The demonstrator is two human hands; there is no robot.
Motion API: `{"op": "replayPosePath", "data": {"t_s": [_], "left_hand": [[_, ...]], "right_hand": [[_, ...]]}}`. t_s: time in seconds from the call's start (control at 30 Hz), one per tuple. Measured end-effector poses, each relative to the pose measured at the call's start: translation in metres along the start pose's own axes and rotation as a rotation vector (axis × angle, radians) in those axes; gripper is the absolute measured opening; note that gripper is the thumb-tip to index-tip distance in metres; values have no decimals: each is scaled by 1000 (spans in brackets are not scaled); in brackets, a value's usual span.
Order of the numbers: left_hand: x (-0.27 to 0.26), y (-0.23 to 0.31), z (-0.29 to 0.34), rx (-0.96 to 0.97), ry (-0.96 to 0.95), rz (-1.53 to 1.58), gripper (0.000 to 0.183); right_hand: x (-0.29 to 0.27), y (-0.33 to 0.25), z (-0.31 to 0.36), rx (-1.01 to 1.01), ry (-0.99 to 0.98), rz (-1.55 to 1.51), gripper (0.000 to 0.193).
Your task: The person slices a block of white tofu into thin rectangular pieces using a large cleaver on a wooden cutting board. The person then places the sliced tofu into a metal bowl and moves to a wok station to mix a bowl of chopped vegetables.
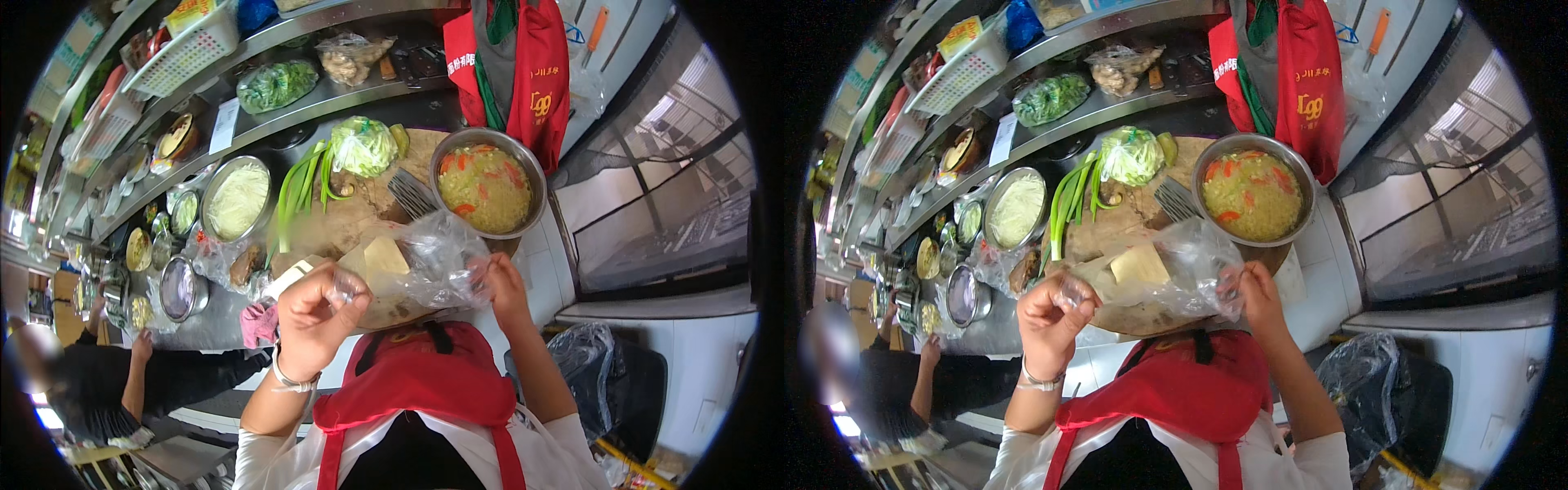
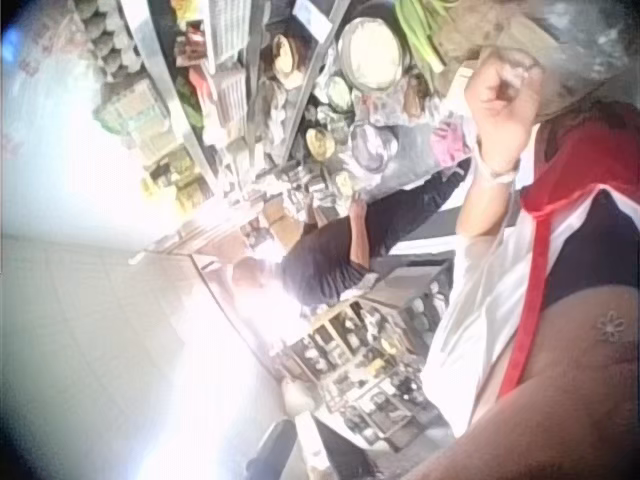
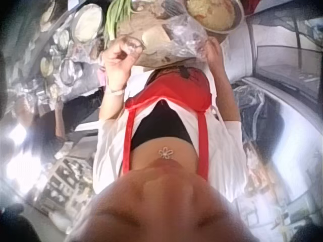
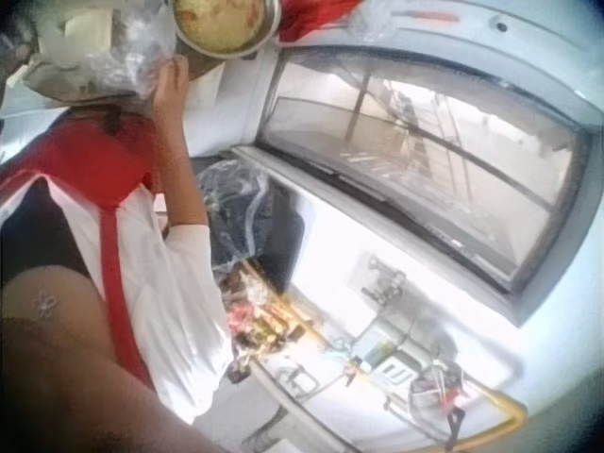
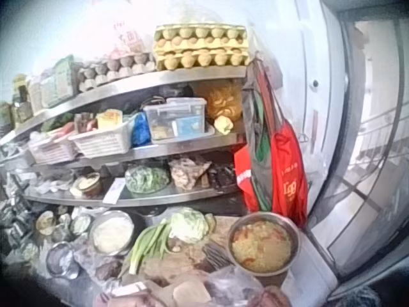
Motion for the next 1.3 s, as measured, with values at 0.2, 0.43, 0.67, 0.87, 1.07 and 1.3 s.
{"op": "replayPosePath", "data": {"t_s": [0.2,0.43,0.67,0.87,1.07,1.3], "left_hand": [[27,17,62,127,329,-306,14],[102,10,98,92,348,-86,58],[89,-17,178,-308,531,47,39],[63,-39,244,-232,689,356,21],[7,1,323,-144,653,-60,8],[-134,-10,463,-226,847,-226,13]], "right_hand": [[69,-64,7,-119,-405,230,15],[135,-114,104,-712,-953,525,12],[136,-88,151,-752,-1031,475,22],[82,35,159,-91,-1022,918,72],[183,183,270,-42,-1566,498,59],[259,354,357,238,-1616,510,36]]}}
Point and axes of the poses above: each hand's wrist, its own z-axis away from the middle knuckle, its own x-axis out of the palm, y = z × x, the point moved 8 cm from there along -z, towards the middle knuckle, and after that the axes turned 10 degrees about -z, right-handed, at the moved point
